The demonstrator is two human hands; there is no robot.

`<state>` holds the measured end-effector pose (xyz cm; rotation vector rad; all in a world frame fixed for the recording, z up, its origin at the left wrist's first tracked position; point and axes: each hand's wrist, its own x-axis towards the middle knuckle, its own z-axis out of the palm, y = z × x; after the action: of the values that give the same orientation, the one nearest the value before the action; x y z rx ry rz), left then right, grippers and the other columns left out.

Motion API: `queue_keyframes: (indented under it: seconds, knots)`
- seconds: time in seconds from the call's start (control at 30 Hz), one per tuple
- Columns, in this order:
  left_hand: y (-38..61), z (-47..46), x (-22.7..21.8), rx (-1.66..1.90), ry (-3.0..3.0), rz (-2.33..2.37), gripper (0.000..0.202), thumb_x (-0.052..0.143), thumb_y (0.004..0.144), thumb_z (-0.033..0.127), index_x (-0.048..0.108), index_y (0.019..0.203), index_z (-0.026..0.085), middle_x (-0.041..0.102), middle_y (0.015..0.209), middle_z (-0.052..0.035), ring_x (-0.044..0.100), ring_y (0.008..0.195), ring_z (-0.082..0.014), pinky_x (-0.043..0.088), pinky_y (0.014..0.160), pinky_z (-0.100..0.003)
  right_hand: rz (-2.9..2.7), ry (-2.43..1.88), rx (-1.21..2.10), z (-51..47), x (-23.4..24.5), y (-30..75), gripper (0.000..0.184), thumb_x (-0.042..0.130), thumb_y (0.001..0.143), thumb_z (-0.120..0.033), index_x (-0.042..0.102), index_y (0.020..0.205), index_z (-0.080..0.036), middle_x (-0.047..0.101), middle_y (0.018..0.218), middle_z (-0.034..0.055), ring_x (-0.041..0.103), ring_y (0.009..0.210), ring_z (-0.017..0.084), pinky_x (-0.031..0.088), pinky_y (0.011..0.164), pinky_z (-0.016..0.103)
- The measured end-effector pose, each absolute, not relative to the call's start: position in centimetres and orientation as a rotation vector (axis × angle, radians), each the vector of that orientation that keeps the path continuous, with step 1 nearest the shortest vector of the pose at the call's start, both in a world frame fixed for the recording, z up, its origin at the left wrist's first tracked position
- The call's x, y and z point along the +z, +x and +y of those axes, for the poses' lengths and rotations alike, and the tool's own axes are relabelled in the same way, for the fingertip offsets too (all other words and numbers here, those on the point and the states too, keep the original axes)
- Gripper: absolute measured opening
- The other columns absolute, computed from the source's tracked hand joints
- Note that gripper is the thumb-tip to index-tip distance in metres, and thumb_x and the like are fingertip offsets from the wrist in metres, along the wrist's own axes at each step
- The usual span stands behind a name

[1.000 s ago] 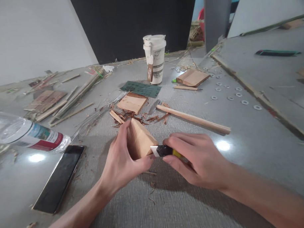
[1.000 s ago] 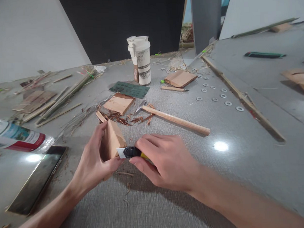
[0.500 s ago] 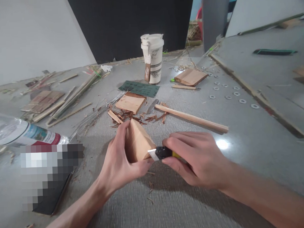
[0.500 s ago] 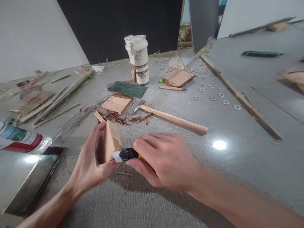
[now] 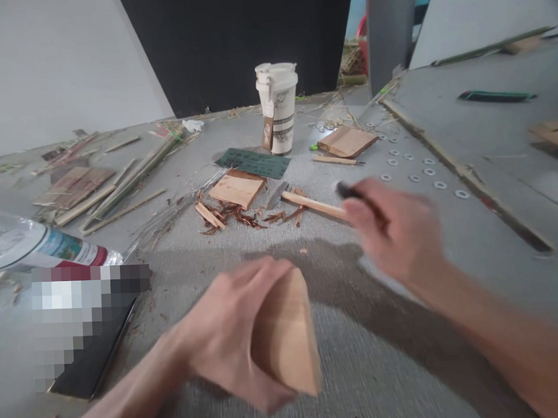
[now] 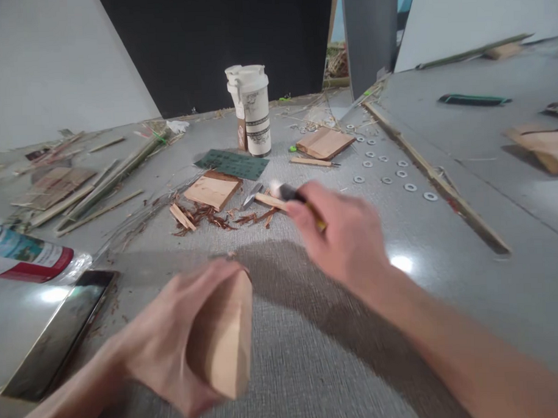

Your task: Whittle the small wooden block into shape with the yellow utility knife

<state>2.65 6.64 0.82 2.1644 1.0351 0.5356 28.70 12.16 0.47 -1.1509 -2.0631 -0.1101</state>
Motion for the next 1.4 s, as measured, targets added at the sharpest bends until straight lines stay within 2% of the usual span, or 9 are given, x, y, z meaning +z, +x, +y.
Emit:
queue_keyframes:
  seconds: [0.03,0.1,0.2,0.3,0.5,0.77,0.97,1.17,1.4]
  knots:
    - [2.8,6.6,0.8,0.471,2.163,1.009,0.105,0.085,0.040,0.052,0.045,0.133,0.026,0.066,0.113,-0.0065,0.066,0.094,-0.0305,0.056,0.081,-0.044,-1.978,-1.203,-0.153,12.9,0.3,29.2,0.027,0.049,0.104,-0.037,0.054,0.081,-0.022,0.040,0.052,-0.0070,0.036,0.045,0.011,0.026,0.049,0.029]
    - [2.6,6.8,0.6,0.428,2.088,1.067,0.103,0.084,0.045,0.046,0.042,0.137,0.025,0.066,0.117,-0.0074,0.066,0.096,-0.0305,0.056,0.084,-0.045,-1.987,-1.169,-0.119,13.5,0.2,29.5,0.028,0.046,0.104,-0.038,0.053,0.083,-0.021,0.040,0.052,-0.0070,0.036,0.044,0.011,0.028,0.049,0.029]
    - [1.6,7.8,0.0,0.523,1.976,1.166,0.092,0.078,0.055,0.039,0.042,0.138,0.026,0.064,0.126,-0.0084,0.064,0.108,-0.0329,0.054,0.093,-0.048,-2.185,-0.996,0.089,12.3,0.0,28.4,0.022,0.046,0.104,-0.034,0.055,0.090,-0.021,0.053,0.061,-0.0048,0.042,0.048,0.010,0.031,0.050,0.027]
    - [0.6,8.7,-0.6,0.617,1.912,1.154,0.088,0.074,0.059,0.044,0.042,0.139,0.027,0.061,0.131,-0.0083,0.059,0.117,-0.0351,0.050,0.101,-0.052,-2.318,-0.778,0.183,10.6,0.0,27.0,0.019,0.049,0.103,-0.035,0.056,0.094,-0.020,0.059,0.072,-0.0015,0.050,0.061,0.012,0.034,0.057,0.028]
    - [0.4,8.8,-0.7,0.639,1.896,1.190,0.089,0.075,0.059,0.048,0.044,0.140,0.027,0.060,0.136,-0.0075,0.058,0.120,-0.0364,0.047,0.105,-0.053,-2.409,-0.600,0.246,10.2,-0.2,26.7,0.027,0.049,0.102,-0.040,0.055,0.086,-0.020,0.053,0.071,-0.0015,0.044,0.063,0.013,0.030,0.059,0.030]
    - [0.7,8.5,-0.3,0.529,1.910,1.213,0.088,0.076,0.058,0.044,0.044,0.139,0.028,0.061,0.131,-0.0073,0.059,0.117,-0.0376,0.052,0.097,-0.052,-2.506,-0.522,0.182,9.9,0.3,26.4,0.039,0.042,0.104,-0.046,0.055,0.079,-0.019,0.049,0.069,-0.0017,0.038,0.060,0.013,0.025,0.056,0.031]
    - [1.0,8.5,-0.1,0.477,1.927,1.237,0.087,0.076,0.057,0.039,0.044,0.137,0.028,0.064,0.122,-0.0059,0.062,0.106,-0.0336,0.055,0.090,-0.049,-2.536,-0.531,0.176,9.9,0.4,26.5,0.037,0.043,0.104,-0.046,0.055,0.079,-0.020,0.050,0.070,-0.0022,0.040,0.060,0.013,0.027,0.056,0.030]
    - [1.0,8.3,-0.1,0.435,1.938,1.253,0.088,0.075,0.057,0.037,0.043,0.138,0.027,0.062,0.129,-0.0082,0.060,0.114,-0.0370,0.053,0.093,-0.052,-2.577,-0.511,0.125,10.0,0.6,26.8,0.039,0.040,0.105,-0.045,0.057,0.082,-0.019,0.051,0.070,-0.0016,0.043,0.061,0.014,0.028,0.057,0.031]
    - [1.6,8.1,0.6,0.407,1.965,1.208,0.082,0.077,0.052,0.038,0.050,0.128,0.024,0.066,0.108,-0.0051,0.064,0.093,-0.0301,0.057,0.078,-0.044,-2.613,-0.430,0.047,10.0,0.8,26.8,0.043,0.036,0.106,-0.046,0.059,0.082,-0.019,0.056,0.070,0.0002,0.046,0.062,0.015,0.028,0.057,0.033]
